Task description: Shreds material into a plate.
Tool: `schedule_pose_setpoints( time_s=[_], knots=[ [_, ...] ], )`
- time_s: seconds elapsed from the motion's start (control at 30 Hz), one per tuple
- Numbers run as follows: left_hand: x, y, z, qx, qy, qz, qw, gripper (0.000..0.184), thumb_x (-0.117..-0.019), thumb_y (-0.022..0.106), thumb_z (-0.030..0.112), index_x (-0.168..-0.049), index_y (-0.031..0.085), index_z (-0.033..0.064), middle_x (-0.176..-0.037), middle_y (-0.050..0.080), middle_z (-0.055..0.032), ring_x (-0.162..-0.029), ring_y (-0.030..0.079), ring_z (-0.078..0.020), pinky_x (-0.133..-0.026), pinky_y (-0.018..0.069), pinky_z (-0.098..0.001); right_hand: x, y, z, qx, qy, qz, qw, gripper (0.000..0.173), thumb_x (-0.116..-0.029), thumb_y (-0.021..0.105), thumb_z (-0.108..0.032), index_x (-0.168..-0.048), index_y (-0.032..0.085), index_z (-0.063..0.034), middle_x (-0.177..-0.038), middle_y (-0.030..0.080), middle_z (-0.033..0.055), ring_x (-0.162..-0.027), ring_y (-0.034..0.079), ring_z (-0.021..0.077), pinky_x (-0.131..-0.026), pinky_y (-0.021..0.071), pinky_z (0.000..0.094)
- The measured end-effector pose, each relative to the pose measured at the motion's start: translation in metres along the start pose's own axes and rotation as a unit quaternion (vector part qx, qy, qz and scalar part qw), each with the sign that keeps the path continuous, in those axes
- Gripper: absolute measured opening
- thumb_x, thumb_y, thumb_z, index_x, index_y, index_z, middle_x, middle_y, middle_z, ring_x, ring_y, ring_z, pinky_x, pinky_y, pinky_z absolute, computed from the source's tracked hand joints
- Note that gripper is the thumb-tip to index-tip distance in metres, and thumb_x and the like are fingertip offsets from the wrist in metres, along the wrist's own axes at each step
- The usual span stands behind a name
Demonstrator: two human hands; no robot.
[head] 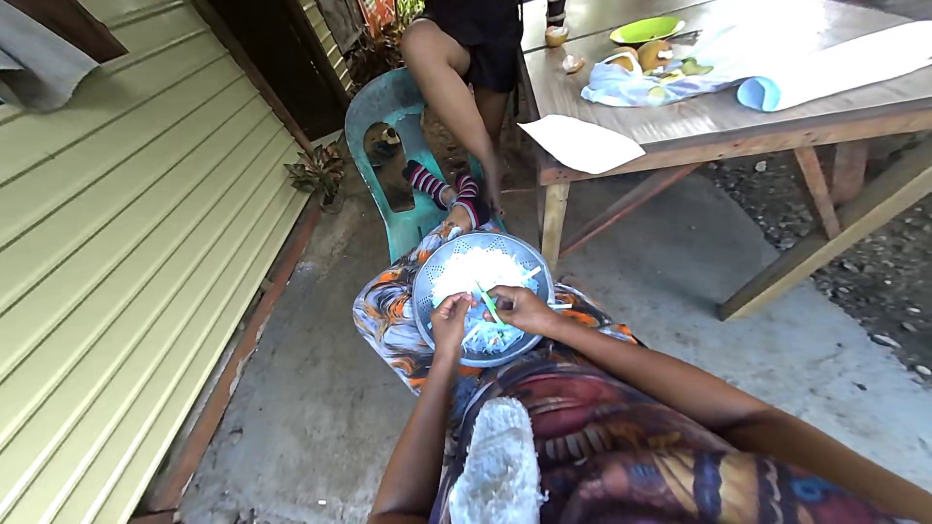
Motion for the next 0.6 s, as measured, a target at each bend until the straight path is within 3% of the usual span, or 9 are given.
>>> schedule_pose_setpoints(
  time_s=[0.23,0.6],
  knots=[
    [-0.0013,-0.0018,-0.0022,0.003,0.003,0.005,1.0,0.012,-0.0997,0.058,0.0,-0.1,0.068,-0.0065,-0.083,0.07,-0.0028,-0.081,0.065,-0.0058,-0.08,0.0535,-0.023,-0.0009,-0.0008,0.0007,0.001,-0.001,0.004,1.0,0.039,-0.0981,0.069,-0.023,-0.128,0.062,0.0007,-0.084,0.065,0.0055,-0.07,0.057,0.0082,-0.073,0.0511,0.028],
    [-0.001,-0.0033,-0.0019,0.019,-0.006,0.015,1.0,0.012,-0.0997,0.058,0.0,-0.098,0.068,-0.0052,-0.082,0.07,-0.0016,-0.079,0.065,-0.0049,-0.078,0.0529,-0.0215,0.0007,0.0033,-0.0015,-0.001,-0.008,-0.028,1.0,0.047,-0.0958,0.071,-0.031,-0.129,0.061,0.0003,-0.086,0.064,0.0049,-0.07,0.056,0.0078,-0.072,0.0496,0.0276]
  ],
)
Point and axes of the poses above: each hand's wrist, its own x-axis away from the middle knuckle, its own y-axis out of the palm, z = x × y, the point moved 7 cm from there along -x, towards the middle knuckle
